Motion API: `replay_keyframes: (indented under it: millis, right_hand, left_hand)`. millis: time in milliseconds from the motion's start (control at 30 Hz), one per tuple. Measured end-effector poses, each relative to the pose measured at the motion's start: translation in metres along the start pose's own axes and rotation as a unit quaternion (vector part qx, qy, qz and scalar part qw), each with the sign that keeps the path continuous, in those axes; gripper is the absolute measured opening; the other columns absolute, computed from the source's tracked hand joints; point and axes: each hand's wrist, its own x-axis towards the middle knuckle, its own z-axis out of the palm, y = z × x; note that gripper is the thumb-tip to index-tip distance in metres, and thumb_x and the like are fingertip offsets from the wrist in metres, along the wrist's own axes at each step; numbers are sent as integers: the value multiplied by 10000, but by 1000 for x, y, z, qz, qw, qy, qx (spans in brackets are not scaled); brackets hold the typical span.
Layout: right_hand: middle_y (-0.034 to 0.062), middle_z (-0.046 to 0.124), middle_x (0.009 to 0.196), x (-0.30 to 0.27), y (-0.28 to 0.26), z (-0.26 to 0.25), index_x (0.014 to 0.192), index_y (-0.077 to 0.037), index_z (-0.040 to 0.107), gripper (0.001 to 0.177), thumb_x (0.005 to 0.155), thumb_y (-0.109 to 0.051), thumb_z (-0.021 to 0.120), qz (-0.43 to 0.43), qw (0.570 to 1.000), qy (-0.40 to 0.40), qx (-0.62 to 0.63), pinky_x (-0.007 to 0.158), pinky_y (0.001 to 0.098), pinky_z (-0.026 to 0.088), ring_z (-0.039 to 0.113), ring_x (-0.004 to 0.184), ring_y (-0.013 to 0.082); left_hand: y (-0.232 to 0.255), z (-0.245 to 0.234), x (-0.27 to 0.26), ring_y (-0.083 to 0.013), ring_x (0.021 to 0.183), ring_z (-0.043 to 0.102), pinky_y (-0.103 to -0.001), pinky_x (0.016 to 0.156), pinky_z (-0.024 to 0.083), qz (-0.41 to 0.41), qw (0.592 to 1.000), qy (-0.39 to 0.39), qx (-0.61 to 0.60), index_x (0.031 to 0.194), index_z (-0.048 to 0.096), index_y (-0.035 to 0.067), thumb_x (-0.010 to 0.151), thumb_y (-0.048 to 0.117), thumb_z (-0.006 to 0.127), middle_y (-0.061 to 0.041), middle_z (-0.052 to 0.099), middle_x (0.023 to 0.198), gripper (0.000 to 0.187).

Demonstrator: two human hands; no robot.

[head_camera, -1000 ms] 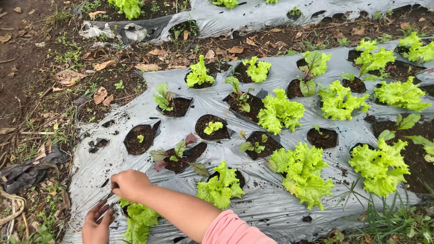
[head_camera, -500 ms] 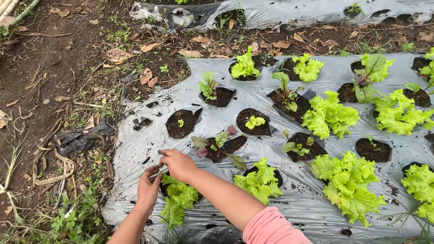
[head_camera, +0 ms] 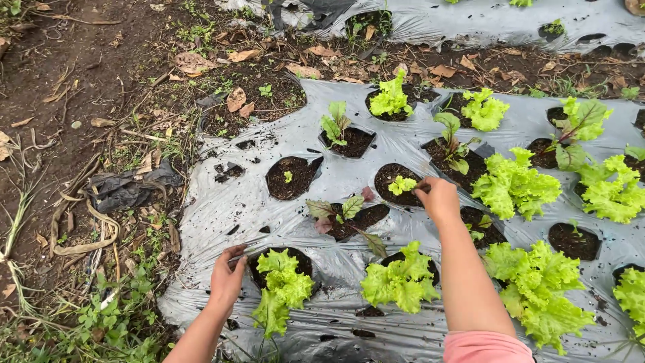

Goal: The person weeds a garden bed by hand, pulling small unwanted plants from the soil around young lettuce and chard seedlings. The person works along rows covered with plastic mulch, removing weeds from both the soil and the edges of the plastic.

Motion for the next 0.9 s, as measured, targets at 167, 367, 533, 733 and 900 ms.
replay_keyframes:
  millis: [167,367,533,733,900]
  right_hand:
    - [89,722,1065,28,47,23,1110,-237,788,176,949,-234,718,-20,986,-40,-163,671,485,544,702,964,329]
    - [99,619,1058,55,70,61,882,-88,749,95,904,-141,673,-132,938,-30,-319,678,519,577,690,934,381]
    - [67,653,1262,46,69,56,1174,-163,749,244,978,-261,642,-116,966,9,-229,959,533,595,713,1108,339]
    - [217,675,1199,12,31,35,1169,-70,719,166,1033,-109,631,-141,988,51,-26,880,528,599,685,1111,436]
    - [162,653,1150,-4,10,48,1221,-190,709,302,922,-168,743,-225,970,98,-9,921,507,583,686,1083,417]
  left_hand:
    - [-6,13,9,-241,1150,654,-364,1047,494,40,999,4,1,1268,702,118,963,188,631,-113,652,1298,320]
    - [-34,23,26,-206,1004,699,-324,965,540,92,995,19,-15,1258,709,131,942,144,644,-96,639,1231,323]
    - [-40,13,26,-384,1135,701,-470,956,566,98,995,17,-23,1300,707,95,949,75,660,-196,602,1224,354]
    - [-31,9,17,-396,1133,709,-451,943,586,85,996,17,-22,1287,704,71,936,75,676,-218,606,1234,352]
    - [-40,-2,11,-434,1194,665,-483,975,588,55,998,-18,-3,1332,664,70,964,110,676,-220,563,1268,370]
